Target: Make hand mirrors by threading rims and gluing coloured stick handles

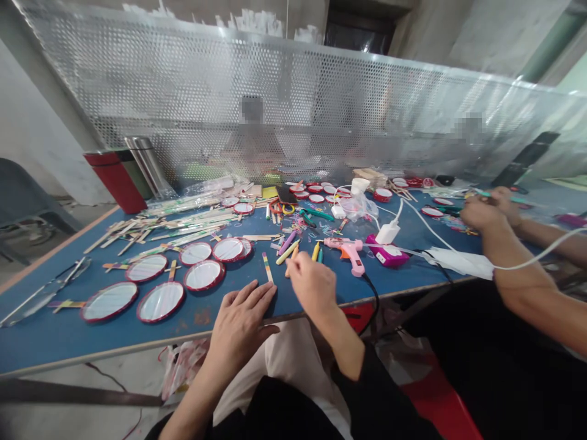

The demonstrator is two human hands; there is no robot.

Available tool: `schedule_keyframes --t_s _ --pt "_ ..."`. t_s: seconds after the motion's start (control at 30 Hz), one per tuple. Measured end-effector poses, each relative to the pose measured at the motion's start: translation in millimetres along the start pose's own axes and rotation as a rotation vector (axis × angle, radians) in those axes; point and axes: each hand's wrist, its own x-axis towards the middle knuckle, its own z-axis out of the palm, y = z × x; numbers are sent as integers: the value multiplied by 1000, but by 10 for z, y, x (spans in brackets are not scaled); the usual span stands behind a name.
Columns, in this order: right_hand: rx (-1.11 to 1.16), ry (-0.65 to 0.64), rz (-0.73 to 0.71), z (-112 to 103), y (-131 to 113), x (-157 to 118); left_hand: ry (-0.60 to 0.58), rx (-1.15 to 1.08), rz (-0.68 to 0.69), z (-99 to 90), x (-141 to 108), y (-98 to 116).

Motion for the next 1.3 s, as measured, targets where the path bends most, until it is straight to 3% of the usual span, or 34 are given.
schedule_keyframes --t_s 0.07,0.13,0.17,0.23,0.33,0.57,0.97,1.3 --pt "-55 284 135 -43 346 -4 4 2 -1 9 -4 -6" --pt "-87 426 225 -99 697 25 7 2 1 16 -3 -12" --pt "-79 402 294 -129 846 49 8 2 4 17 -1 -14" --pt "-22 200 383 -183 1060 115 13 5 1 17 6 -16" --pt "19 28 415 -217 1182 242 20 14 -12 9 11 -12" --pt "241 -133 387 -208 1268 459 19 37 -8 1 9 2" --pt "869 132 298 -288 1076 211 46 33 -6 30 -4 0" --pt "1149 18 251 -284 801 -114 94 33 3 56 -41 15"
